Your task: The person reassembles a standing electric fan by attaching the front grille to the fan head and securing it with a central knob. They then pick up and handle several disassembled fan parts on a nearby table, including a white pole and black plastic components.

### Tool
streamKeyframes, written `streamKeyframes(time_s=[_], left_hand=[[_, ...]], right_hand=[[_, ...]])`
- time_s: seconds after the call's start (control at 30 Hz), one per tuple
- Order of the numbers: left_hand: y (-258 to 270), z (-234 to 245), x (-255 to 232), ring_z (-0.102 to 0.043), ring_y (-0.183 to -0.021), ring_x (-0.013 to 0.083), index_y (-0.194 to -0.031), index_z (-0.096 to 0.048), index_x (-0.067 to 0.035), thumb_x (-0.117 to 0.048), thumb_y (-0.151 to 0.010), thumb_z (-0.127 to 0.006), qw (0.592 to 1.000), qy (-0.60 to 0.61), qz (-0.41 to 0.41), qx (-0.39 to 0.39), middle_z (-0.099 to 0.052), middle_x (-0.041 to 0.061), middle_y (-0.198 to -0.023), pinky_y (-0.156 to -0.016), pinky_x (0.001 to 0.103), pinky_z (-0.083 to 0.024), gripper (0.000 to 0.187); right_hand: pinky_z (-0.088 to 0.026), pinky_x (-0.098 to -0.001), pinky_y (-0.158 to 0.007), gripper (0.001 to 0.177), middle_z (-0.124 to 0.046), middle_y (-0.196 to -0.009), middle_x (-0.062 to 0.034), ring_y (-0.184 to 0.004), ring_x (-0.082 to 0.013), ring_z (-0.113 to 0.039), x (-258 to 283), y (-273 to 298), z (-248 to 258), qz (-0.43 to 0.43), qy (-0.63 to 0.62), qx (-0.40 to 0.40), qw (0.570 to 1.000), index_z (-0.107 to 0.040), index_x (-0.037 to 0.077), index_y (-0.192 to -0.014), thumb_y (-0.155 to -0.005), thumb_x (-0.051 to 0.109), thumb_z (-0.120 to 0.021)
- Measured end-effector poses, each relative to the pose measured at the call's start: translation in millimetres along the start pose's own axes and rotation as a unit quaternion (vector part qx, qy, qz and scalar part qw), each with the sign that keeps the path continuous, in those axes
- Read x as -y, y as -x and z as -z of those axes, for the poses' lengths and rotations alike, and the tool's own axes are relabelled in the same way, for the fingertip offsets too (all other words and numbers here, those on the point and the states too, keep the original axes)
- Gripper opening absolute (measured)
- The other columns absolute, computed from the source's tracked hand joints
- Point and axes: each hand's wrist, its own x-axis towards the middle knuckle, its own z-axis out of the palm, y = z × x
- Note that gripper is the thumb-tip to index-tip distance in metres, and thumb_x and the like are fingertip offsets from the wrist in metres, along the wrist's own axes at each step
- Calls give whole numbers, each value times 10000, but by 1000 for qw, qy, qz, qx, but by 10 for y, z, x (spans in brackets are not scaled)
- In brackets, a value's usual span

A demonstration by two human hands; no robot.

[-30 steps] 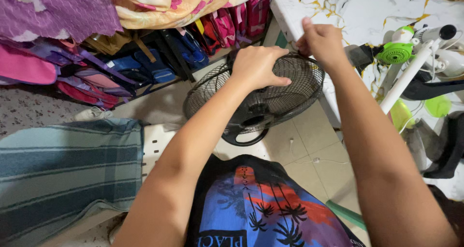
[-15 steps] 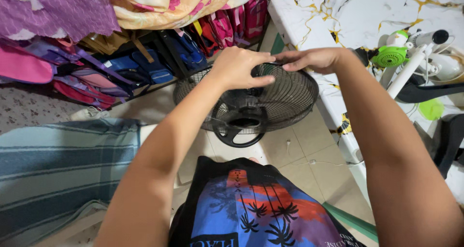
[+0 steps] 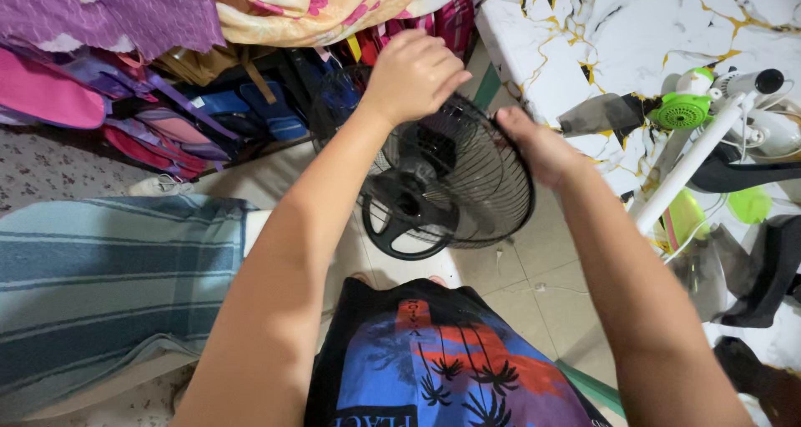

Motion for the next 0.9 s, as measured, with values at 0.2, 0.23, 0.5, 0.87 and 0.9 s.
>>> streamKeyframes(time_s=[0.2,0.23,0.5,0.87,0.9], left_hand=[[104,23,-241,-699,-853,301,-789,-730,-144,-486,-1008,-556,923,5,373,97,-728,66,-772,-1095,605,-334,442],[103,24,-293,-698,-840,320,-763,-727,-140,-521,-983,-542,921,-20,378,96,-719,73,-738,-1067,668,-288,478],[102,54,-349,-693,-727,320,-682,-758,-149,-658,-950,-446,906,-35,386,171,-697,89,-652,-887,549,-396,654],[72,-68,-451,-644,-578,372,-596,-739,-107,-564,-1033,-329,913,-68,355,189,-663,146,-576,-818,525,-403,754],[77,-75,-466,-642,-576,374,-588,-736,-108,-558,-1034,-325,917,-66,350,181,-662,147,-573,-816,523,-405,755]], right_hand=[[-398,-351,-1041,330,-654,-1190,-16,-1159,-163,-544,17,148,-288,-16,-14,33,999,-628,86,-1137,-1054,394,-546],[-396,-363,-1057,356,-661,-1203,-27,-1177,-182,-546,103,123,-295,-4,-13,66,998,-629,55,-1140,-1076,398,-555],[-386,-417,-1046,470,-663,-1218,21,-1251,-146,-530,410,171,-412,-125,19,88,988,-597,108,-1364,-968,357,-549],[-480,-389,-981,179,-691,-1076,-69,-1047,-240,-617,130,107,-404,-100,-169,94,976,-667,34,-1018,-1029,185,-570],[-485,-373,-992,175,-696,-1074,-56,-1061,-218,-623,104,117,-431,-90,-155,74,981,-661,28,-995,-1026,176,-573]])
